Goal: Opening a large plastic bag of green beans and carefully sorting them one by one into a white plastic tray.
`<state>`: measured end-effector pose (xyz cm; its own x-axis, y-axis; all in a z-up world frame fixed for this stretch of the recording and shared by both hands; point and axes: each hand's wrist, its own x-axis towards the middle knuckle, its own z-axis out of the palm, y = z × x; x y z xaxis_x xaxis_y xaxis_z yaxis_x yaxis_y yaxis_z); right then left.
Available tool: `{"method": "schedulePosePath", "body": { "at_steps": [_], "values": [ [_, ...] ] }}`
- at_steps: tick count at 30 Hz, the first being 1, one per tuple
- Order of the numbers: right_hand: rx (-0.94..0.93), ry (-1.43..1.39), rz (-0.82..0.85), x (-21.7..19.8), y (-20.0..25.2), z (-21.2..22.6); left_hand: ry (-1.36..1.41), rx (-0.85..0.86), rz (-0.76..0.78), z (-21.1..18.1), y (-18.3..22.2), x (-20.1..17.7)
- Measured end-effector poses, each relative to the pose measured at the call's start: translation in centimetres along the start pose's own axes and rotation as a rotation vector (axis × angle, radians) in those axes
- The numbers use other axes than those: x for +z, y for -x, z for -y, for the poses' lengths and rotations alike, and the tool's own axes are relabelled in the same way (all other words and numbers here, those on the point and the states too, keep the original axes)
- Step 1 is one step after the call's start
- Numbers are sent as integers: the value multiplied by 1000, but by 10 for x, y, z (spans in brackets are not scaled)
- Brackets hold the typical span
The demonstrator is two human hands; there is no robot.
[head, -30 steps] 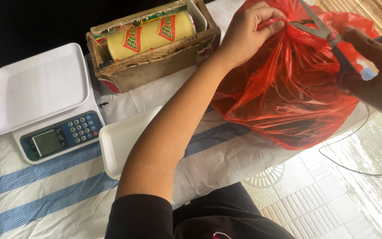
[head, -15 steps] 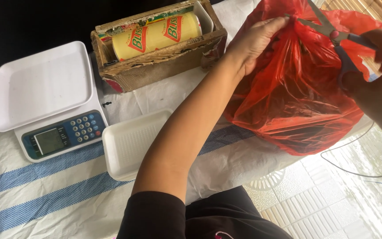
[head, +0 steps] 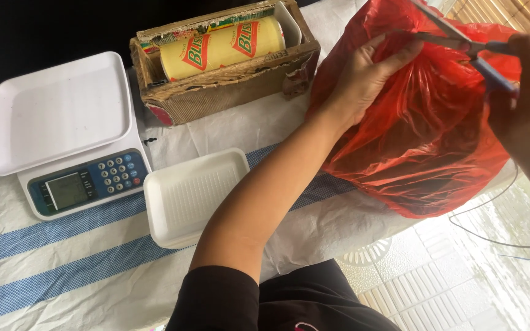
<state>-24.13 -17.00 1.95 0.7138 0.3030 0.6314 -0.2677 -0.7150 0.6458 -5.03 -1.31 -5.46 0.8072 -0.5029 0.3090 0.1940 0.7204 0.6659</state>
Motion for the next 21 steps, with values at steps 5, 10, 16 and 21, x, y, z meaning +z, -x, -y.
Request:
{"method": "schedulePosePath", "body": {
  "at_steps": [5,10,16,21],
  "values": [
    [433,-1110,296,-23,-29,7,-381,240,-35,7,-7,10],
    [804,-1602,534,20,-6,1,-790,519,-87,2,-8,19],
    [926,-2050,700,-1,-3,4,-1112,532,-86,2,-12,18],
    [893,-2200,666,10,5,-1,-1028,424,9,-8,-14,18]
  ]
}}
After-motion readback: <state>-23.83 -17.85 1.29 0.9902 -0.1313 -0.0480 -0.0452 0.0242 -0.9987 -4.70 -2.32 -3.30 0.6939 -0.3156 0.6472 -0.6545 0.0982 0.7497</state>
